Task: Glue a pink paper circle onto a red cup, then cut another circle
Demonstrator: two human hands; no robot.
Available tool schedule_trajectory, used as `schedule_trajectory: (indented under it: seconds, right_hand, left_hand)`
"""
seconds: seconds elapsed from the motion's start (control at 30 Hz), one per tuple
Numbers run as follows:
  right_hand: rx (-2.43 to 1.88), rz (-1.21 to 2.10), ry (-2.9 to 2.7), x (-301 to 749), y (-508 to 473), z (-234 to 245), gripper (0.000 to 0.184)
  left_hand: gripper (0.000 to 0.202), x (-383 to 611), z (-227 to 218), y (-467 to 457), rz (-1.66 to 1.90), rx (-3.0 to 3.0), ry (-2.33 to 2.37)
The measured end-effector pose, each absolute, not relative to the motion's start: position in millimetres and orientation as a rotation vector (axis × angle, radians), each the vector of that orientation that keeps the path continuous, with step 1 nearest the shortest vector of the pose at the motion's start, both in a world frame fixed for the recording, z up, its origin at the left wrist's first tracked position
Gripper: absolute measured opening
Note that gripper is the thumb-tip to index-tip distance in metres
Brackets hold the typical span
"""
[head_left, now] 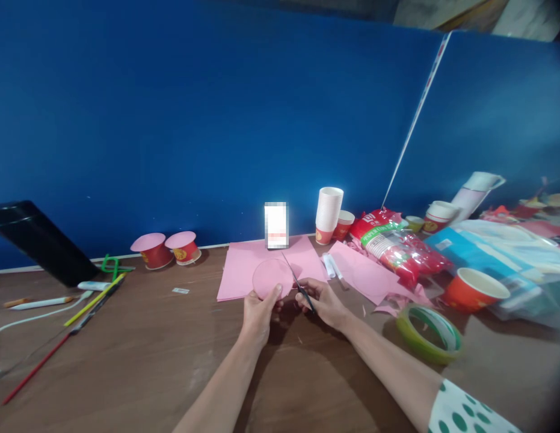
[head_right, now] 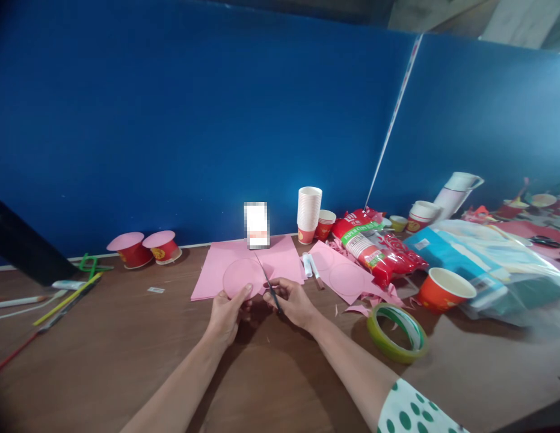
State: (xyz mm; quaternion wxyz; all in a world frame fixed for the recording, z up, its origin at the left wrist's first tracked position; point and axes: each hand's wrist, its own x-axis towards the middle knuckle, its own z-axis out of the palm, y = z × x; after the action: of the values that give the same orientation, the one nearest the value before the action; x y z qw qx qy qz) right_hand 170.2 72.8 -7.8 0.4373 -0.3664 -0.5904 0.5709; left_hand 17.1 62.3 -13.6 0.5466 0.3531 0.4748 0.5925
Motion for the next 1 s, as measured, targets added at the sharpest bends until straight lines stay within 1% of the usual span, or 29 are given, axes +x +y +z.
schedule_trajectory:
  seconds: [0.5,1.0]
  right_hand:
    - [-0.902,1.414,-1.474,171.2,72.8,-8.2,0.037]
    - [-0.903,1.409,-1.469,171.5,74.3,-11.1,0.032]
  left_hand:
    - [0.032,17.3,-13.9,63.2,1.410,0.831,1.136]
    - [0.037,16.1,-17.1,63.8,1.394,0.798,1.140]
